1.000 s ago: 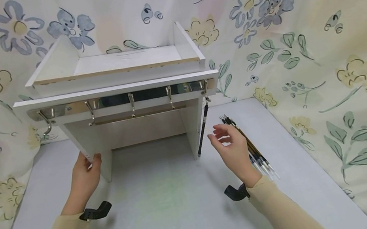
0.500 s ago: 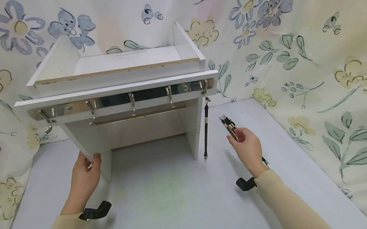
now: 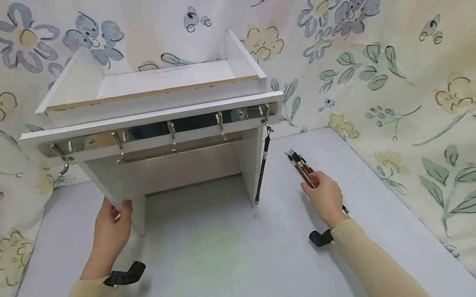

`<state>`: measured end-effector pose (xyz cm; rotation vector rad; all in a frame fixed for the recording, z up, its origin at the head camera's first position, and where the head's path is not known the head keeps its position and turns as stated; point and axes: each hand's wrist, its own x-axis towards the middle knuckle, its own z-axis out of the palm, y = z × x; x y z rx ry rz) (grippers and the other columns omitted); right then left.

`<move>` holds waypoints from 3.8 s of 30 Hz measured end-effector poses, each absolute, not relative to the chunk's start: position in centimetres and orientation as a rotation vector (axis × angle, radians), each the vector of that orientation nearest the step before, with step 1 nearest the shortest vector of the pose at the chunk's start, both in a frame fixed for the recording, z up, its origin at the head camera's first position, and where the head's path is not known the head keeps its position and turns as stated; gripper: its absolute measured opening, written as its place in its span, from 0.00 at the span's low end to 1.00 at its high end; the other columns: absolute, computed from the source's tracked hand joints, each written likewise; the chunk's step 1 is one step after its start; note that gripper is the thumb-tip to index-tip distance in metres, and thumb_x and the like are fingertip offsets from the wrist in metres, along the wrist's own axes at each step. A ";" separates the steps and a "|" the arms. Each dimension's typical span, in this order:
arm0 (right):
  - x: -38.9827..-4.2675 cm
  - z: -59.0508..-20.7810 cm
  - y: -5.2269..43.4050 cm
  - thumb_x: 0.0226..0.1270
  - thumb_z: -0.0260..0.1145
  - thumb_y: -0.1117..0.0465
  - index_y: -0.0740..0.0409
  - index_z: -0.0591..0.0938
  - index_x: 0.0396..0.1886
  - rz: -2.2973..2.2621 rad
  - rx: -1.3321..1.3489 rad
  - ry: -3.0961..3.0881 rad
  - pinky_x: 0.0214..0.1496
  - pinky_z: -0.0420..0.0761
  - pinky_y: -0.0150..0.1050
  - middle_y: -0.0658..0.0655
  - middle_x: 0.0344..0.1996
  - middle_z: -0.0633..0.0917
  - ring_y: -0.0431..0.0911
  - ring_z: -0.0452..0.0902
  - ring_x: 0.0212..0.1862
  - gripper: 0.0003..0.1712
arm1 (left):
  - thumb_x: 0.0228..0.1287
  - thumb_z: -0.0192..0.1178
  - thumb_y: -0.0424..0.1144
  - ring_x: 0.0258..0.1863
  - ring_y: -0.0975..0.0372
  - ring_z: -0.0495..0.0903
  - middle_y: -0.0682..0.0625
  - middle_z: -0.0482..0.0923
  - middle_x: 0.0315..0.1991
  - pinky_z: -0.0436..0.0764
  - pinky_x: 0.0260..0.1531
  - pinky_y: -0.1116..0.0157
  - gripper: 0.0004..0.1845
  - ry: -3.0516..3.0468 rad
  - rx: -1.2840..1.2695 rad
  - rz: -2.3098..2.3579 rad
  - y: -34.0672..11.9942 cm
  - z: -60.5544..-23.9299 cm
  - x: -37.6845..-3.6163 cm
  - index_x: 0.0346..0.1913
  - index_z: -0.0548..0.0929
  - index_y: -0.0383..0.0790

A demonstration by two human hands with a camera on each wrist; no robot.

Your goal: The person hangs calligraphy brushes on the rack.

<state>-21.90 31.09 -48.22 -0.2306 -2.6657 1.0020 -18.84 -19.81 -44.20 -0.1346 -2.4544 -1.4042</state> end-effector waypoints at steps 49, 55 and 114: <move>-25.3 -47.8 33.3 0.58 0.73 0.55 0.61 0.84 0.41 0.987 -0.314 -3.003 0.36 0.74 0.42 0.60 0.38 0.84 0.51 0.77 0.37 0.16 | 0.76 0.45 0.44 0.63 0.37 0.66 0.34 0.62 0.68 0.72 0.52 0.38 0.27 -2.444 -0.143 -1.414 -19.7 -44.2 -18.8 0.74 0.57 0.42; -24.7 -46.8 33.2 0.59 0.71 0.57 0.62 0.85 0.41 1.003 -0.246 -2.954 0.34 0.75 0.40 0.59 0.37 0.85 0.50 0.77 0.34 0.14 | 0.76 0.45 0.45 0.63 0.37 0.66 0.33 0.62 0.68 0.72 0.51 0.38 0.28 -2.458 -0.127 -1.418 -19.6 -44.0 -18.6 0.74 0.57 0.41; -14.3 -35.0 25.1 0.58 0.65 0.81 0.70 0.82 0.45 1.630 0.752 -2.250 0.38 0.83 0.32 0.62 0.37 0.87 0.43 0.84 0.40 0.15 | 0.76 0.45 0.43 0.62 0.37 0.67 0.32 0.63 0.67 0.73 0.51 0.39 0.28 -2.449 -0.144 -1.401 -19.7 -44.1 -18.8 0.74 0.57 0.40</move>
